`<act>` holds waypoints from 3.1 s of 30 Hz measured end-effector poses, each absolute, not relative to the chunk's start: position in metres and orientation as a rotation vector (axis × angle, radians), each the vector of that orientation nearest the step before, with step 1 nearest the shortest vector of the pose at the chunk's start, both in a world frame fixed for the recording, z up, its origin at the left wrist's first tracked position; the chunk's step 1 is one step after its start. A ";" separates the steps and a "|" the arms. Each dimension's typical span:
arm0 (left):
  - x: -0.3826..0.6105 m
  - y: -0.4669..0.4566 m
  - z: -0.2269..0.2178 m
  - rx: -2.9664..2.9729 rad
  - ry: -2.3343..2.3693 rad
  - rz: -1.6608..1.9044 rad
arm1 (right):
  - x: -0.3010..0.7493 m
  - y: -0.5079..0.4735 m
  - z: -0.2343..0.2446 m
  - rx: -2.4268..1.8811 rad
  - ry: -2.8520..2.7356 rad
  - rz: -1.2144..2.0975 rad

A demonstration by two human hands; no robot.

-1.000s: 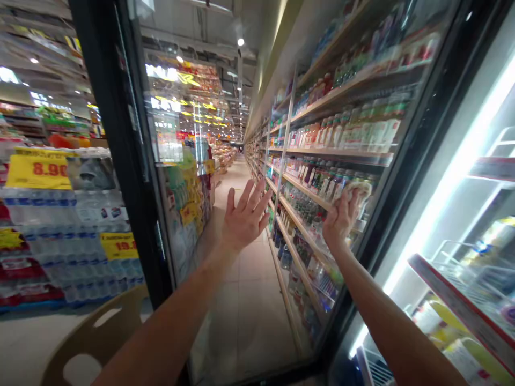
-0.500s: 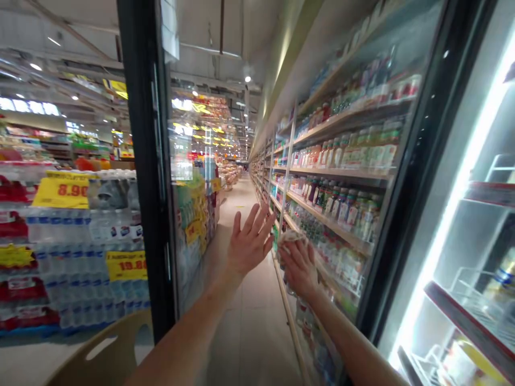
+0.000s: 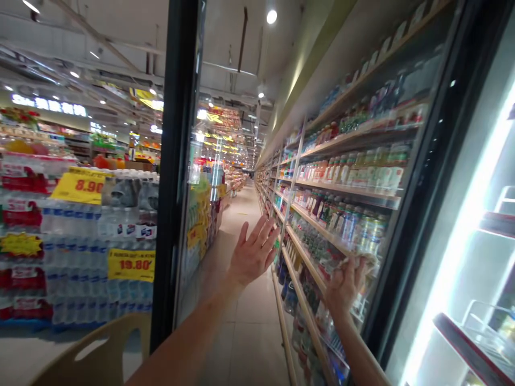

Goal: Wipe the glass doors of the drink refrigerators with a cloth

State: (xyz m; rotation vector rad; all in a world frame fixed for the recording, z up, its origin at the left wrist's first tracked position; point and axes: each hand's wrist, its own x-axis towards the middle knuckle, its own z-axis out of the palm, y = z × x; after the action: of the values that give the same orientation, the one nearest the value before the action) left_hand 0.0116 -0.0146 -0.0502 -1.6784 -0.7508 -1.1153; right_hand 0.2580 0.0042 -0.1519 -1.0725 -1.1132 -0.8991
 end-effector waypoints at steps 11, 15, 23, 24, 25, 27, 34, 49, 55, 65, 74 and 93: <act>0.012 -0.015 -0.049 -1.679 -0.743 -1.152 | 0.281 0.005 -0.158 -1.061 -1.226 -0.891; 0.012 -0.015 -0.049 -1.684 -0.744 -1.161 | 0.275 0.004 -0.160 -0.979 -1.601 -0.989; 0.013 -0.017 -0.049 -1.675 -0.746 -1.160 | 0.307 0.019 -0.199 -1.185 -0.957 -0.569; 0.014 -0.017 -0.049 -1.675 -0.747 -1.163 | 0.309 0.019 -0.210 -1.201 -0.947 -0.552; 0.014 -0.017 -0.048 -1.675 -0.749 -1.164 | 0.310 0.020 -0.219 -1.215 -0.912 -0.545; 0.014 -0.017 -0.048 -1.674 -0.746 -1.159 | 0.310 0.020 -0.225 -1.223 -0.832 -0.561; 0.012 -0.013 -0.049 -1.672 -0.745 -1.166 | 0.248 0.002 -0.166 -1.025 -1.403 -0.848; 0.013 -0.015 -0.049 -1.676 -0.748 -1.180 | 0.227 0.005 -0.140 -0.912 -1.600 -1.066; 0.014 -0.017 -0.049 -1.671 -0.737 -1.184 | 0.240 0.008 -0.118 -1.019 -1.156 -0.960; 0.015 -0.018 -0.050 -1.669 -0.751 -1.171 | 0.221 0.003 -0.104 -0.999 -1.197 -0.958; 0.015 -0.020 -0.049 -1.671 -0.746 -1.168 | 0.236 0.008 -0.093 -0.975 -1.124 -0.913; 0.064 -0.029 -0.037 -1.720 -0.693 -0.876 | 0.189 -0.021 -0.058 -0.646 -1.355 -0.220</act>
State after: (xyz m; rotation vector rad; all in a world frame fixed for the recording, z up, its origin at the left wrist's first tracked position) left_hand 0.0643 -0.0285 -0.0372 -1.7198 -0.6931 -0.8765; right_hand 0.1893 -0.0214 -0.0582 -0.6459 -1.3546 -0.2200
